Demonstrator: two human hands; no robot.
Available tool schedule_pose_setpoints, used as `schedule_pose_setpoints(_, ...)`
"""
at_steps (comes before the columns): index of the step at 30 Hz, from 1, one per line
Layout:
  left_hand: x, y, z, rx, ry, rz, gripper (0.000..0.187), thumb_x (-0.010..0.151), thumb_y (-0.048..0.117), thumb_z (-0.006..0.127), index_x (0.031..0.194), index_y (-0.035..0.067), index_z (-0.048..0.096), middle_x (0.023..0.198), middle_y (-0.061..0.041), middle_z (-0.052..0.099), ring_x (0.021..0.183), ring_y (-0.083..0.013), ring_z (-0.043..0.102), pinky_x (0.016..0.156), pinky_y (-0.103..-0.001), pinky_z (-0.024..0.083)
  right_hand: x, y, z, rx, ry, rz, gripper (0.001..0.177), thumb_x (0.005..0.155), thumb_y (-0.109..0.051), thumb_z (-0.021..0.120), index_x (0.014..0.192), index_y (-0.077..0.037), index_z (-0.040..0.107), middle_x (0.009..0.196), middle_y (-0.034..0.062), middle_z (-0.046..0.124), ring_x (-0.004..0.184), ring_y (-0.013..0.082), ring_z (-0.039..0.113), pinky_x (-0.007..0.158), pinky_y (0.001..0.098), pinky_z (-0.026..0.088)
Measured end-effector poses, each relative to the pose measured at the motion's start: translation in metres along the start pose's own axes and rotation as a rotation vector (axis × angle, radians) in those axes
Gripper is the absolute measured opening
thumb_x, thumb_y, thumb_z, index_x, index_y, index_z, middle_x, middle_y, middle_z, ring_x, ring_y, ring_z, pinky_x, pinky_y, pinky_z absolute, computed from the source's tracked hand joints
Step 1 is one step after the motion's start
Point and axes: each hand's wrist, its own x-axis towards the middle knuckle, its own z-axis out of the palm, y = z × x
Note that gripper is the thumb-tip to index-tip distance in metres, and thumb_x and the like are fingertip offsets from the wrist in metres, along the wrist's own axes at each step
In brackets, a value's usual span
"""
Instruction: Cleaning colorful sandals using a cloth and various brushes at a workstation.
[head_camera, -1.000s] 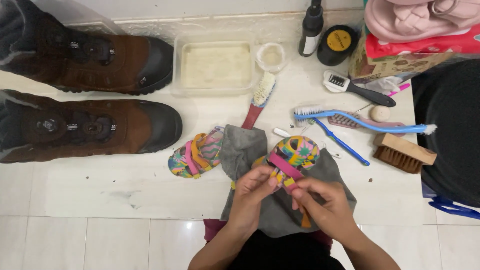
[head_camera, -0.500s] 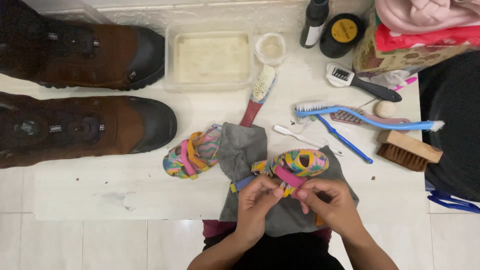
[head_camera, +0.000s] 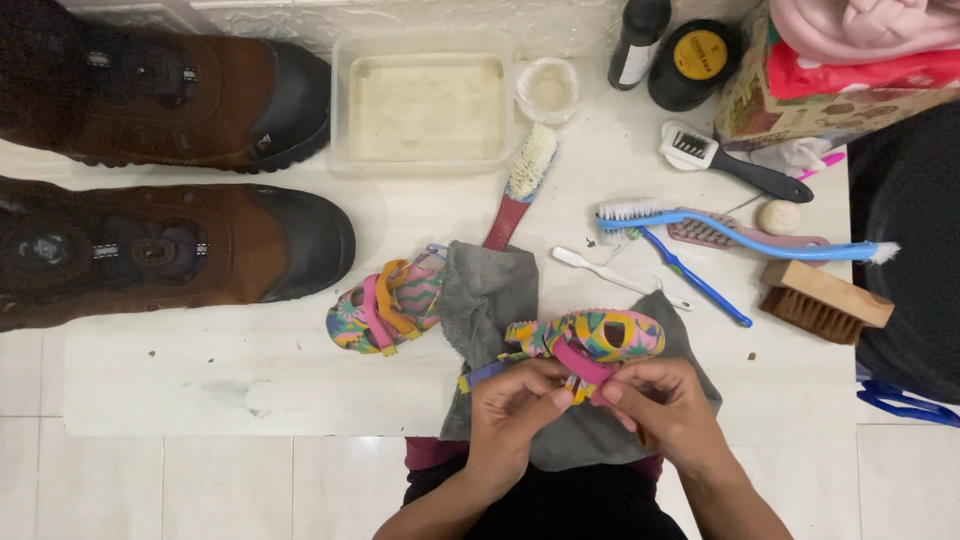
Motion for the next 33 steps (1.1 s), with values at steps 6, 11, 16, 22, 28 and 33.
schedule_pose_setpoints(6,0.0,0.004,0.001,0.034,0.001,-0.009,0.012,0.09,0.004,0.068,0.078,0.004,0.065,0.09,-0.01,0.071,0.084,-0.0176,0.064,0.077,-0.03,0.05,-0.005,0.003,0.01,0.012,0.071,-0.085,0.018,0.087,-0.012,0.068,0.074,0.001,0.073,0.048,0.0034,0.055,0.041,0.0088,0.041,0.04,0.0223,0.032)
schedule_pose_setpoints(11,0.0,0.004,0.0,-0.016,-0.03,0.012,0.006,0.089,0.0,0.068,0.087,0.004,0.064,0.1,-0.014,0.072,0.094,-0.0223,0.069,0.085,-0.035,0.054,-0.008,-0.009,0.01,-0.135,0.034,-0.1,0.013,0.081,-0.011,0.073,0.073,-0.002,0.077,0.072,0.0076,0.078,0.067,0.012,0.069,0.062,0.0244,0.054)
schedule_pose_setpoints(16,0.0,0.002,-0.003,0.0,-0.031,-0.036,0.009,0.086,0.0,0.072,0.086,0.005,0.064,0.093,-0.012,0.071,0.09,-0.0184,0.068,0.083,-0.03,0.052,-0.017,-0.018,0.028,-0.453,0.244,-0.244,0.011,0.081,-0.013,0.073,0.071,-0.008,0.073,0.06,-0.0051,0.068,0.05,0.0014,0.045,0.048,0.0173,0.036)
schedule_pose_setpoints(22,0.002,0.0,-0.005,-0.054,0.01,-0.136,0.01,0.084,0.001,0.074,0.081,0.005,0.065,0.086,-0.007,0.071,0.082,-0.014,0.066,0.079,-0.028,0.051,-0.019,-0.01,0.034,-0.6,0.406,-0.551,0.019,0.075,-0.009,0.078,0.083,-0.006,0.061,0.076,0.0062,0.064,0.066,0.0112,0.063,0.062,0.021,0.049)
schedule_pose_setpoints(28,0.002,0.0,-0.006,-0.036,-0.009,-0.149,0.016,0.084,0.001,0.074,0.099,0.003,0.07,0.094,-0.006,0.072,0.09,-0.0135,0.069,0.083,-0.025,0.055,-0.009,-0.006,0.031,-0.713,0.367,-0.838,0.011,0.078,-0.001,0.074,0.082,-0.001,0.064,0.075,0.0071,0.069,0.06,0.0173,0.065,0.065,0.031,0.04)
schedule_pose_setpoints(33,0.002,-0.009,-0.01,-0.051,0.068,-0.211,0.01,0.086,0.006,0.072,0.093,0.0,0.075,0.087,-0.008,0.073,0.085,-0.0146,0.066,0.076,-0.027,0.052,-0.01,-0.003,0.037,-0.7,0.375,-0.853,0.016,0.076,0.0,0.075,0.08,0.001,0.059,0.073,0.013,0.067,0.059,0.0198,0.061,0.064,0.033,0.04)
